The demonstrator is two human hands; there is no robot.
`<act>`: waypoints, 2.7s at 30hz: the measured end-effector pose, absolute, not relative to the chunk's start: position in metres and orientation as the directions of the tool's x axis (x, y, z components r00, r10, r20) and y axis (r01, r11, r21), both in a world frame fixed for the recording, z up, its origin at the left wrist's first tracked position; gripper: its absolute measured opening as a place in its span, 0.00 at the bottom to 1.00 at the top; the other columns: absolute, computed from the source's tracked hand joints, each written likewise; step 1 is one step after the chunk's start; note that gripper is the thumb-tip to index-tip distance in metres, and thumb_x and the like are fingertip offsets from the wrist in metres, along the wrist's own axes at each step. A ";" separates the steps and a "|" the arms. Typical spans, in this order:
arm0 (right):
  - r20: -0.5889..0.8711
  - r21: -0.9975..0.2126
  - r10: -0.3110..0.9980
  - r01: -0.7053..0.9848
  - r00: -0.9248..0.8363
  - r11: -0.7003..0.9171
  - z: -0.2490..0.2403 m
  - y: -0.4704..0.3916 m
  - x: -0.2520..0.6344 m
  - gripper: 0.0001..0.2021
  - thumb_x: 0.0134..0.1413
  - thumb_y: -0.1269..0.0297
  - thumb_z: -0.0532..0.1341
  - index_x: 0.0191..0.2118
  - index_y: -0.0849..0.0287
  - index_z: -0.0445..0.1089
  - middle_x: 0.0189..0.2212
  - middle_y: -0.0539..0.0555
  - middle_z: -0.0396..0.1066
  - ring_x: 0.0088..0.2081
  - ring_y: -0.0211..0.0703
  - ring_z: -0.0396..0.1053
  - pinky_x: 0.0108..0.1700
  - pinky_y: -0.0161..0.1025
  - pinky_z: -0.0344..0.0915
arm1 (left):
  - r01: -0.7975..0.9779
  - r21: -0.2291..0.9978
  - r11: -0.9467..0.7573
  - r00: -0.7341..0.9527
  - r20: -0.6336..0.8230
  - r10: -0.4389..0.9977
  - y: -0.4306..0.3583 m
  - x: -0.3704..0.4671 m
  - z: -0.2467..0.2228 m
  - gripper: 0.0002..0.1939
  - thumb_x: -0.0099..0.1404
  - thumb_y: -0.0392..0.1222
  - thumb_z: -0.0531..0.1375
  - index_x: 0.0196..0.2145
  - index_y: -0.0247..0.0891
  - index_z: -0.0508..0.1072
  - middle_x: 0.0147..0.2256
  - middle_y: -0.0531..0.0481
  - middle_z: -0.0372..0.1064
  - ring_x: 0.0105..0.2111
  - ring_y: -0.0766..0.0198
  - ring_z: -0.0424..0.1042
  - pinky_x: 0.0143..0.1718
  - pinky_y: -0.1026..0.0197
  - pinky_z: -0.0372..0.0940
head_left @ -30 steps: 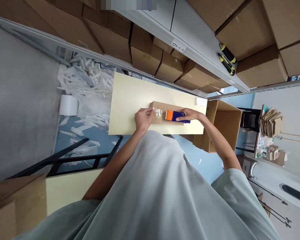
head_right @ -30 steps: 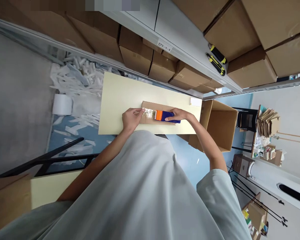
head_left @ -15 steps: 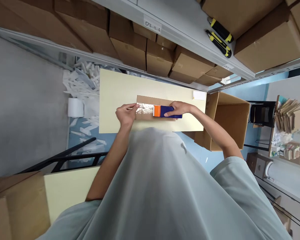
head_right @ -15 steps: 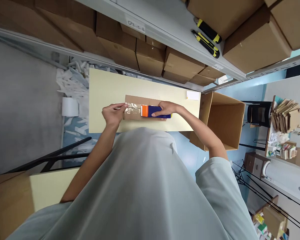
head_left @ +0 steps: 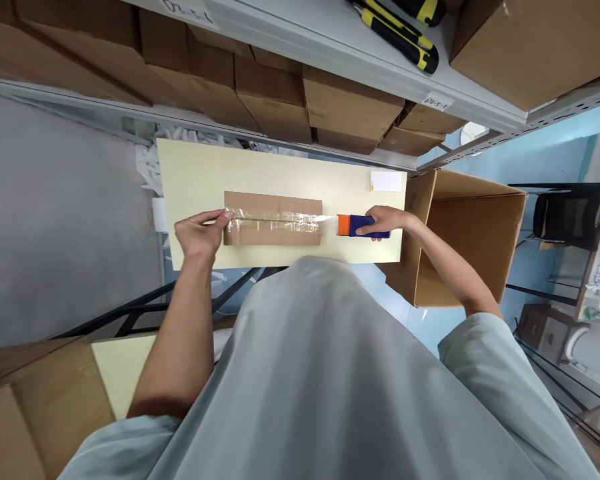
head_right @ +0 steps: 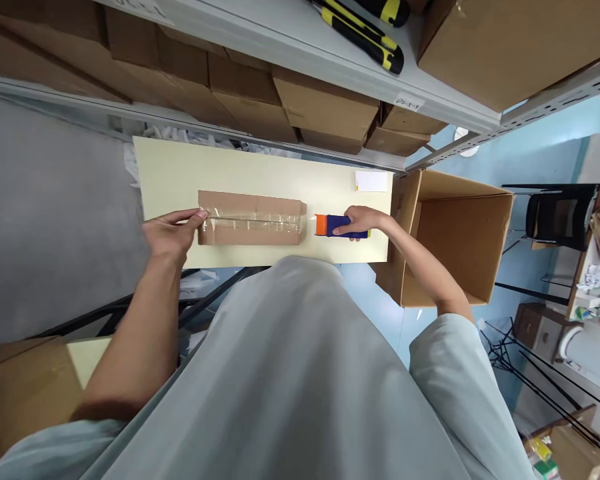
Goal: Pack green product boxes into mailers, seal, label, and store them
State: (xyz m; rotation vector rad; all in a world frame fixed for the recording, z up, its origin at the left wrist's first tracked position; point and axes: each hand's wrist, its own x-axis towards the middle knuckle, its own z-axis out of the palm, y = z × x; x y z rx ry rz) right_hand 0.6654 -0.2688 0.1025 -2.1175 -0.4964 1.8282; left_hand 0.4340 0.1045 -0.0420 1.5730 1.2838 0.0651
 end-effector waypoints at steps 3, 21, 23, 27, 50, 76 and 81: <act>-0.897 -0.366 0.404 0.212 0.178 -0.906 0.083 -0.256 0.662 0.27 0.61 0.41 0.77 0.26 0.60 0.77 0.26 0.57 0.82 0.27 0.45 0.79 0.35 0.40 0.71 | 0.692 0.708 0.140 0.380 -0.523 0.763 0.099 0.438 -0.036 0.05 0.62 0.32 0.73 0.36 0.35 0.83 0.31 0.55 0.81 0.38 0.61 0.77 0.53 0.54 0.76; -0.737 0.005 0.034 0.056 0.675 -0.998 0.037 -0.225 0.531 0.20 0.76 0.51 0.65 0.56 0.64 0.79 0.50 0.73 0.83 0.54 0.67 0.83 0.54 0.53 0.76 | 0.759 0.622 -0.190 0.530 -0.421 0.736 0.098 0.430 -0.029 0.12 0.67 0.42 0.69 0.46 0.36 0.81 0.45 0.43 0.81 0.45 0.48 0.80 0.57 0.46 0.74; -0.704 -0.023 0.003 -0.018 0.710 -1.000 0.050 -0.230 0.523 0.21 0.76 0.47 0.64 0.56 0.61 0.78 0.51 0.70 0.84 0.55 0.64 0.83 0.54 0.50 0.76 | 0.687 0.644 -0.337 0.620 -0.276 0.734 0.084 0.435 -0.020 0.25 0.66 0.40 0.68 0.60 0.33 0.77 0.58 0.33 0.77 0.60 0.39 0.76 0.69 0.38 0.67; -0.593 -0.102 -0.031 -0.113 0.804 -0.988 0.087 -0.223 0.523 0.22 0.74 0.45 0.65 0.59 0.57 0.74 0.52 0.67 0.84 0.55 0.63 0.83 0.51 0.47 0.77 | 0.326 0.844 -0.426 0.872 -0.094 0.480 0.033 0.460 0.015 0.29 0.72 0.42 0.62 0.68 0.38 0.73 0.65 0.32 0.72 0.70 0.37 0.69 0.76 0.36 0.60; -0.190 0.067 0.550 0.569 0.814 -0.819 0.255 0.026 0.779 0.22 0.76 0.64 0.62 0.69 0.67 0.67 0.62 0.68 0.80 0.63 0.56 0.77 0.68 0.45 0.66 | -0.219 0.753 -0.620 0.893 0.411 0.184 0.096 0.661 0.126 0.34 0.72 0.35 0.56 0.74 0.29 0.65 0.72 0.25 0.66 0.72 0.36 0.69 0.74 0.35 0.67; -0.414 -0.599 0.072 -0.213 0.907 -0.772 -0.021 -0.130 0.475 0.54 0.75 0.26 0.48 0.85 0.68 0.43 0.82 0.72 0.52 0.84 0.65 0.50 0.82 0.64 0.56 | 0.628 0.658 -0.416 0.757 -0.393 0.523 0.066 0.418 -0.036 0.56 0.71 0.68 0.66 0.78 0.21 0.58 0.72 0.18 0.64 0.73 0.29 0.66 0.73 0.37 0.66; -0.454 -0.648 0.071 -0.274 0.888 -0.711 -0.032 -0.135 0.486 0.55 0.72 0.23 0.53 0.85 0.60 0.43 0.75 0.69 0.67 0.72 0.65 0.71 0.73 0.63 0.70 | 0.727 0.574 -0.377 0.666 -0.458 0.589 0.064 0.426 -0.047 0.60 0.64 0.69 0.72 0.77 0.25 0.59 0.68 0.20 0.71 0.68 0.28 0.73 0.68 0.36 0.70</act>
